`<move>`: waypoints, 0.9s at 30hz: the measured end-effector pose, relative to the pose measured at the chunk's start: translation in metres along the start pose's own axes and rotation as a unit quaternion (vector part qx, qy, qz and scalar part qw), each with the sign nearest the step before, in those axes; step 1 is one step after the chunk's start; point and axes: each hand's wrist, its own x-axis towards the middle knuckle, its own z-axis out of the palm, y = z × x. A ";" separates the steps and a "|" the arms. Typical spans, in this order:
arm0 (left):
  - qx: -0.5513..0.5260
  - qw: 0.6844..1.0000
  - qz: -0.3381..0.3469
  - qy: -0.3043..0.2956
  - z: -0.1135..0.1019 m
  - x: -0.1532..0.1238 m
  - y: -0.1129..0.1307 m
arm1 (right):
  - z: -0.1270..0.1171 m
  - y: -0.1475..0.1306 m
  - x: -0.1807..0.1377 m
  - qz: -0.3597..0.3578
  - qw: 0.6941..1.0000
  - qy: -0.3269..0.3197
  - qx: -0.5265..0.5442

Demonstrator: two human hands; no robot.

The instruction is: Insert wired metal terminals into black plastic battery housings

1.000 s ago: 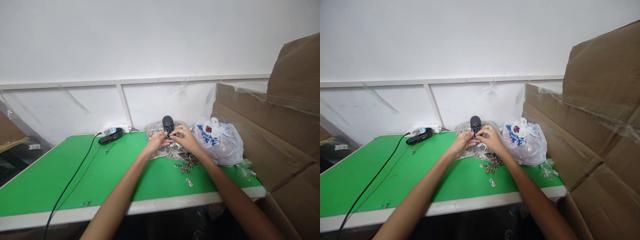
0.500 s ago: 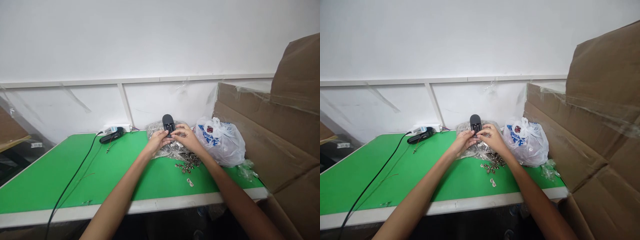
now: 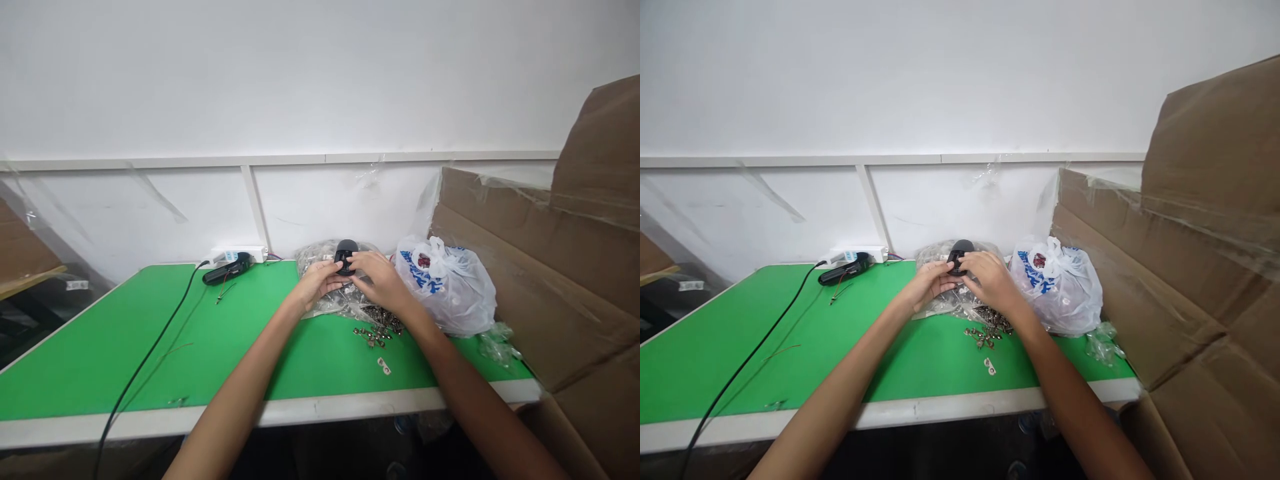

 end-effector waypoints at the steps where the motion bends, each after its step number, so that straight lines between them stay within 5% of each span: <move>1: 0.000 1.000 0.000 0.000 0.000 0.000 0.000 | 0.001 0.000 0.000 -0.008 1.000 -0.004 -0.010; 7: -0.002 1.000 -0.002 0.010 -0.002 0.001 -0.001 | 0.006 -0.001 -0.002 -0.076 0.995 0.024 -0.063; 18: -0.011 1.000 0.002 0.017 0.003 -0.005 0.001 | 0.006 -0.004 -0.002 -0.081 0.994 0.040 -0.065; 27: 0.086 0.992 0.088 0.011 0.015 -0.003 -0.016 | 0.008 -0.004 -0.001 -0.073 0.994 0.043 -0.069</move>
